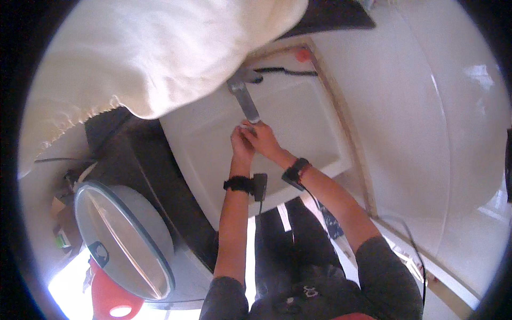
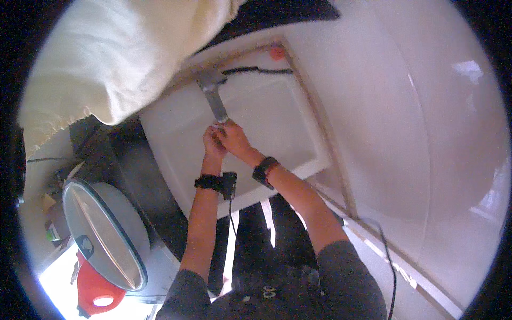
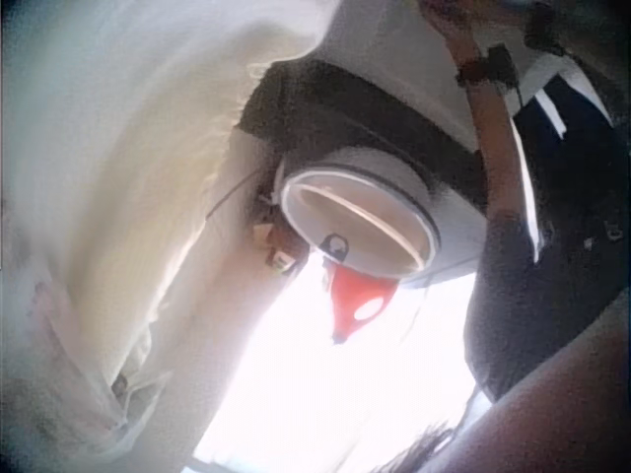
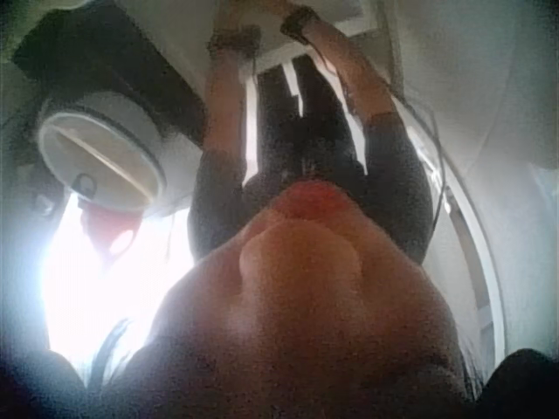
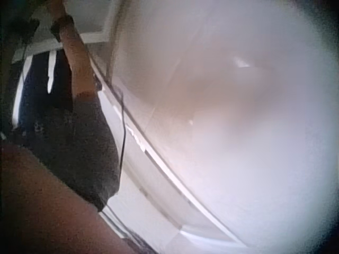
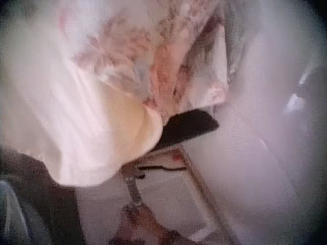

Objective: The person cleans a toilet using a cloth. They wipe the toilet seat, lid, and rim, then rinse the cloth at a sink and continue wiping the toilet and a nearby trash bin.

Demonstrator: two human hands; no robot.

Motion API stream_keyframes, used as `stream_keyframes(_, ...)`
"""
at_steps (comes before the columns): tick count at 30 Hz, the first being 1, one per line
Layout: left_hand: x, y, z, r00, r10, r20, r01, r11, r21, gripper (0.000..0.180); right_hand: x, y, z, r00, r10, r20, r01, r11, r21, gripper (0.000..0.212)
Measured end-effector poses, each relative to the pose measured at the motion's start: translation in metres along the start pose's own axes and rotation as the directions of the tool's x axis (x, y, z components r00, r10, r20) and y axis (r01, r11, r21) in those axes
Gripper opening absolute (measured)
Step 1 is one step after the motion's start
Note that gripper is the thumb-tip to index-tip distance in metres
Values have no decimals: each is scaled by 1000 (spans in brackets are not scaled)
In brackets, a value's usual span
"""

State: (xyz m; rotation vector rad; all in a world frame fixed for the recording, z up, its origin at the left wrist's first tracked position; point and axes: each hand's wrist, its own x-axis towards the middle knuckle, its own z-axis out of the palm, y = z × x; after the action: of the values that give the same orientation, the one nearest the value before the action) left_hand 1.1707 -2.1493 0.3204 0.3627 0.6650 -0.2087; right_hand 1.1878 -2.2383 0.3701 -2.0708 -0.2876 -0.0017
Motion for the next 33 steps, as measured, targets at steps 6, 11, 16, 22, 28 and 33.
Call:
stream_keyframes(6,6,1,-8,994,2,-108,4,998,58,25,12,-6,18,970,193,145,-140,939,-315,23)
stream_keyframes(11,-31,5,46,966,155,-207,-22,846,532,26,52,53,-3,787,561,259,-436,801,-409,30)
stream_keyframes(16,-24,26,8,940,342,2,-219,600,769,25,32,62,-27,537,553,637,-802,568,183,32)
stream_keyframes(22,-5,38,-7,886,463,-16,-275,553,787,20,27,53,-53,747,239,621,-507,808,299,33)
stream_keyframes(28,-24,31,4,942,333,35,-214,518,828,19,22,37,-53,582,344,737,-611,783,118,32)
stream_keyframes(33,-30,26,21,924,311,222,-326,339,882,16,21,47,-30,640,242,729,-448,889,99,33)
